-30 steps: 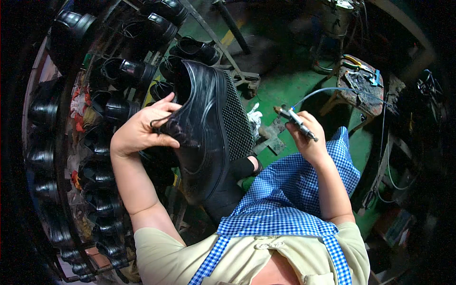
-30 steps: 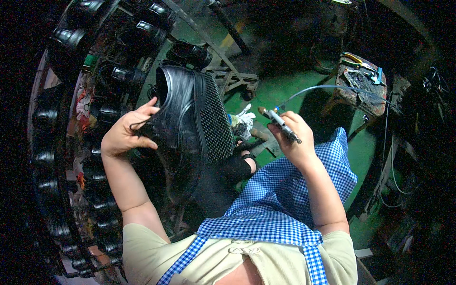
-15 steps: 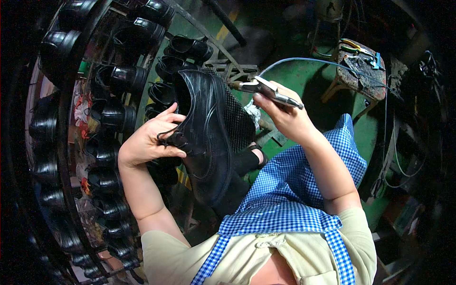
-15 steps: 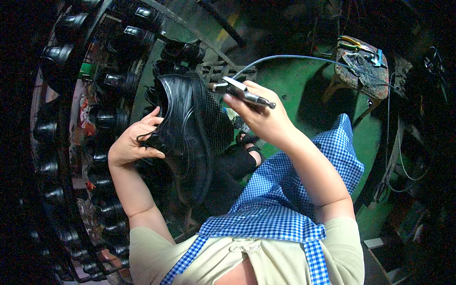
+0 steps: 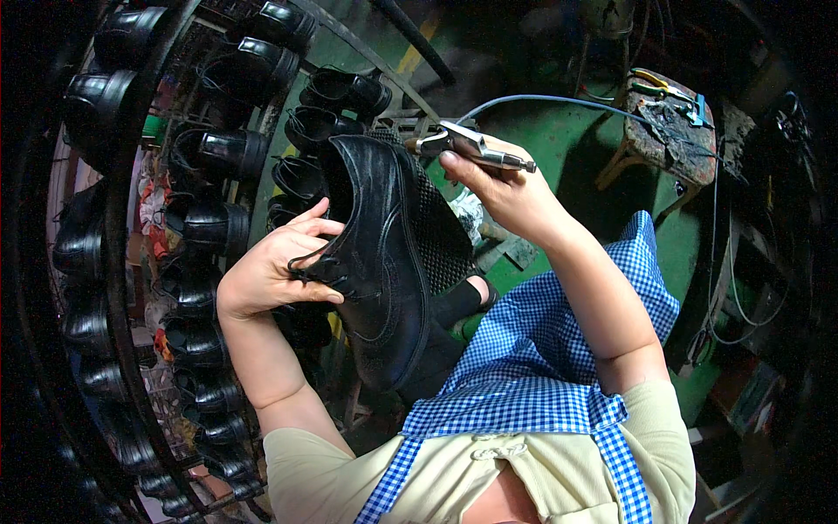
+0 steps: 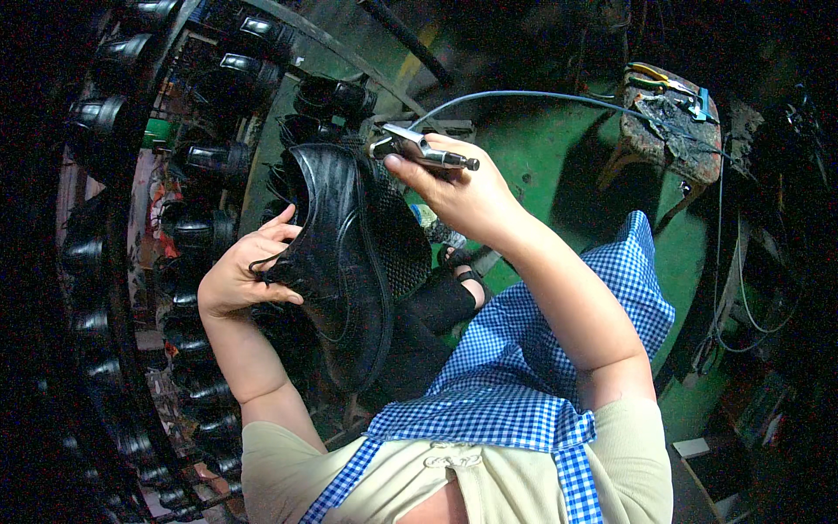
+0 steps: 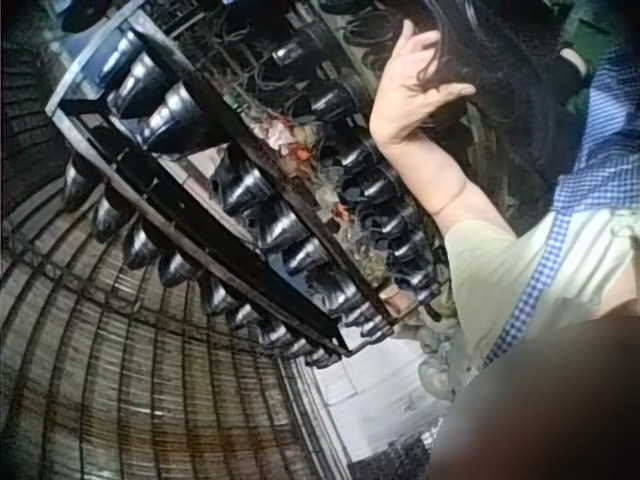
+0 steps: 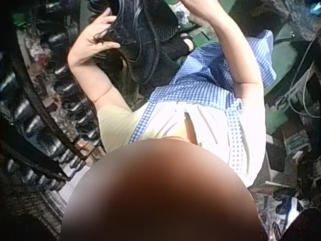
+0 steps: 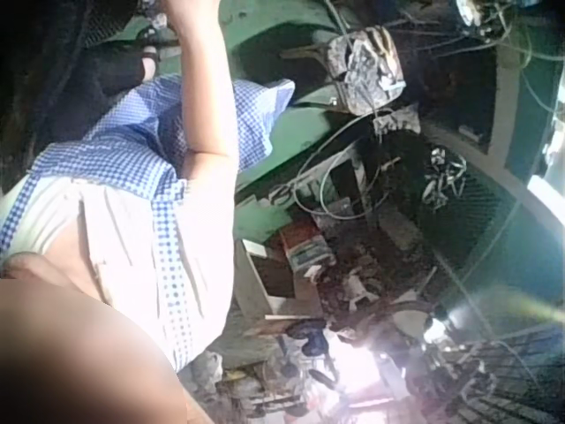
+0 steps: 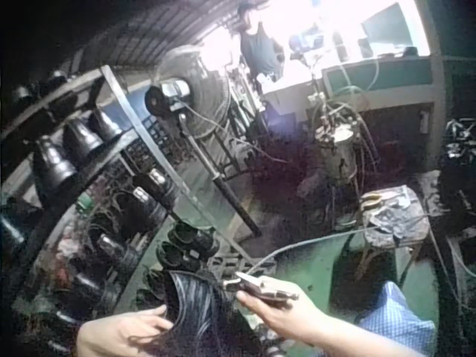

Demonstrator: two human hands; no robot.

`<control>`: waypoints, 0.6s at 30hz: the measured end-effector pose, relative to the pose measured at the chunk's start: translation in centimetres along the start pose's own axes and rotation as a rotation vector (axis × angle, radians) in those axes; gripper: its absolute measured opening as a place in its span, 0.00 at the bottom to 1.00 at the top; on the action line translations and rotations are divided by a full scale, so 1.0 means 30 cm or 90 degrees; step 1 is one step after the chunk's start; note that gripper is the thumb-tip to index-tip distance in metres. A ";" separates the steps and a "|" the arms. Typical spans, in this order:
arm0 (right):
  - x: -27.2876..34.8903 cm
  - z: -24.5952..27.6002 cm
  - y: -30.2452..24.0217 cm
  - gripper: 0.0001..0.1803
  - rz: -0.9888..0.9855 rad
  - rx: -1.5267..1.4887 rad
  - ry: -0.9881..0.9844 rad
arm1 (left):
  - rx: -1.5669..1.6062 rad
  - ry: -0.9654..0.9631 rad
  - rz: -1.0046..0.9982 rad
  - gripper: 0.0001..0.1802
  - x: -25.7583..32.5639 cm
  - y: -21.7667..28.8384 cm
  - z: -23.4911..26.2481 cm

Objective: Applying a spray finish or adhesive to black leather shoes using an industrial spray gun.

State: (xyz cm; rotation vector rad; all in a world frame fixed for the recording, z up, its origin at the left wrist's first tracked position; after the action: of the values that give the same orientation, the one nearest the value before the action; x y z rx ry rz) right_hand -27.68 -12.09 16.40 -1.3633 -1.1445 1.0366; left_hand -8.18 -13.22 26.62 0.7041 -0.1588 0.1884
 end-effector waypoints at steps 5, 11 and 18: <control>-0.008 -0.007 0.003 0.17 0.000 -0.007 -0.013 | 0.012 -0.007 0.008 0.17 -0.014 0.010 -0.002; -0.013 -0.010 -0.013 0.17 0.011 0.012 -0.016 | 0.008 -0.010 -0.006 0.17 -0.021 0.023 -0.006; 0.014 -0.014 -0.058 0.16 0.060 0.098 -0.004 | 0.024 0.013 -0.011 0.15 -0.026 0.031 -0.006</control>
State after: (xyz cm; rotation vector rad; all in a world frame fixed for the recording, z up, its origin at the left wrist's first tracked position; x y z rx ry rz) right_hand -27.35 -11.72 18.18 -1.3026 -0.9917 1.1716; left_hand -9.14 -12.51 26.91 0.7407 -0.1292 0.1826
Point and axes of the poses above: each hand's wrist, its own x-axis away from the middle knuckle, its own z-axis out of the back of the hand, y = z × x, the point moved 10 cm from there along -x, towards the middle knuckle, and after that the axes turned 13 degrees about -z, right-handed, at the moved point
